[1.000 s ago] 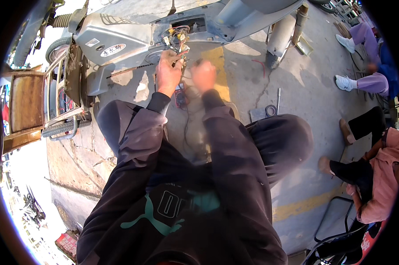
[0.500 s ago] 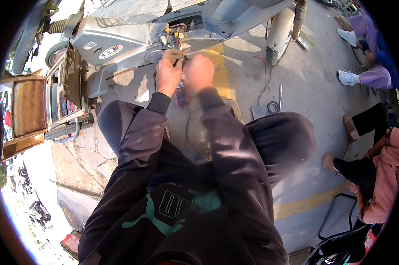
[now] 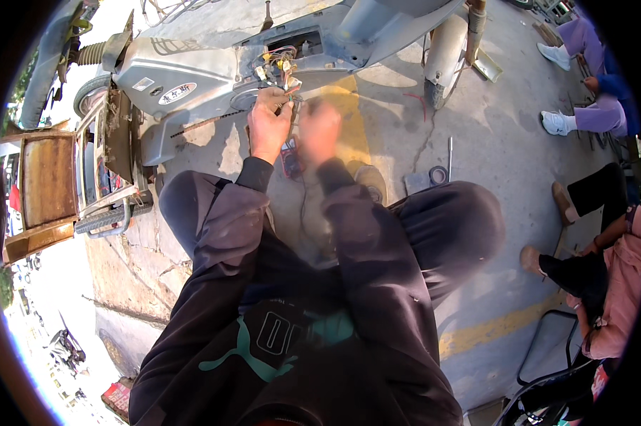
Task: The person squats in front of a scooter and works on the exposed wiring under the seat. They use a multimeter to test connections and handle various wires and a silver cylindrical component, likely a controller or battery, within the scooter's frame.
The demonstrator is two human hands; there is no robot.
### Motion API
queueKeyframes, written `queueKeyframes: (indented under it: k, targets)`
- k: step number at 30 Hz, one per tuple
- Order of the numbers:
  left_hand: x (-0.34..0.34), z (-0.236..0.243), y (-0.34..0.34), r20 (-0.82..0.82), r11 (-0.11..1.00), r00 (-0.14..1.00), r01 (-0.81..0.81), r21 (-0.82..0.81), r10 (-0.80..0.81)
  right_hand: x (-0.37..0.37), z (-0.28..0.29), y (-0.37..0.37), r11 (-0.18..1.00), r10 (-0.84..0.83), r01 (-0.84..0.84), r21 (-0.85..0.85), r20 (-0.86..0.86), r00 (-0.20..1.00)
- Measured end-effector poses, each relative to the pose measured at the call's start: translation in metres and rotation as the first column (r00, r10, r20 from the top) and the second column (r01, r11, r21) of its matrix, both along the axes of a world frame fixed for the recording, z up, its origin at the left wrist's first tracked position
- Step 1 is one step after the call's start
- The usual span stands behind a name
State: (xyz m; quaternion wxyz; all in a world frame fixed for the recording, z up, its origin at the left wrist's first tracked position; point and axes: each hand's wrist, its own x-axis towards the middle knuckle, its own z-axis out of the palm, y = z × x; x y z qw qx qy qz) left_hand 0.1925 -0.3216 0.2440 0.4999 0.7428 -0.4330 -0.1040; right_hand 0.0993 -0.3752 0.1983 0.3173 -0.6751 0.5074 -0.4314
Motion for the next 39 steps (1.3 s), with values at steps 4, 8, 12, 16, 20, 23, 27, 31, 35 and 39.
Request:
queueKeyframes:
  k: [4,8,12,16,20,23,27,31,35,39]
  targets:
    - [-0.001,-0.004,0.006,0.031,0.996,0.997,0.072,-0.055,-0.071,0.000,0.043,0.014,0.996,0.090,-0.093,0.012,-0.369,0.925]
    - [0.002,-0.020,0.001,0.043,0.999,0.999,-0.025,-0.045,0.026,-0.005,0.048,0.001,0.993,0.104,-0.120,-0.007,-0.449,0.887]
    - [-0.006,0.000,0.003,-0.079,0.986,0.989,-0.132,-0.098,0.125,-0.015,0.005,-0.008,0.988,-0.134,0.140,0.066,-0.083,0.987]
    - [-0.008,-0.012,0.009,-0.126,0.993,0.987,-0.109,-0.048,0.102,-0.021,0.016,0.002,0.946,-0.027,-0.139,0.293,0.499,0.866]
    - [-0.006,0.006,0.009,0.026,0.996,0.998,-0.051,-0.079,0.053,-0.014,0.052,0.007,0.890,0.141,-0.356,0.286,0.571,0.809]
    - [-0.010,0.049,0.015,0.068,1.000,0.997,0.019,0.012,-0.020,-0.012,0.086,0.013,0.792,0.120,-0.484,0.371,0.684,0.720]
    - [0.034,0.078,0.011,-0.482,0.937,0.847,0.324,0.130,-0.226,-0.011,0.099,0.008,0.623,0.074,-0.612,0.487,0.742,0.666]
    - [0.051,0.104,0.016,-0.574,0.848,0.737,0.513,0.131,-0.357,-0.014,0.104,0.009,0.559,0.043,-0.649,0.516,0.763,0.644]
    - [0.045,0.104,0.022,-0.643,0.868,0.670,0.496,0.018,-0.370,-0.014,0.105,0.010,0.553,0.005,-0.600,0.578,0.717,0.697]
    - [0.043,0.085,0.024,-0.665,0.883,0.650,0.469,-0.029,-0.368,-0.013,0.109,0.012,0.535,0.012,-0.604,0.591,0.709,0.705]
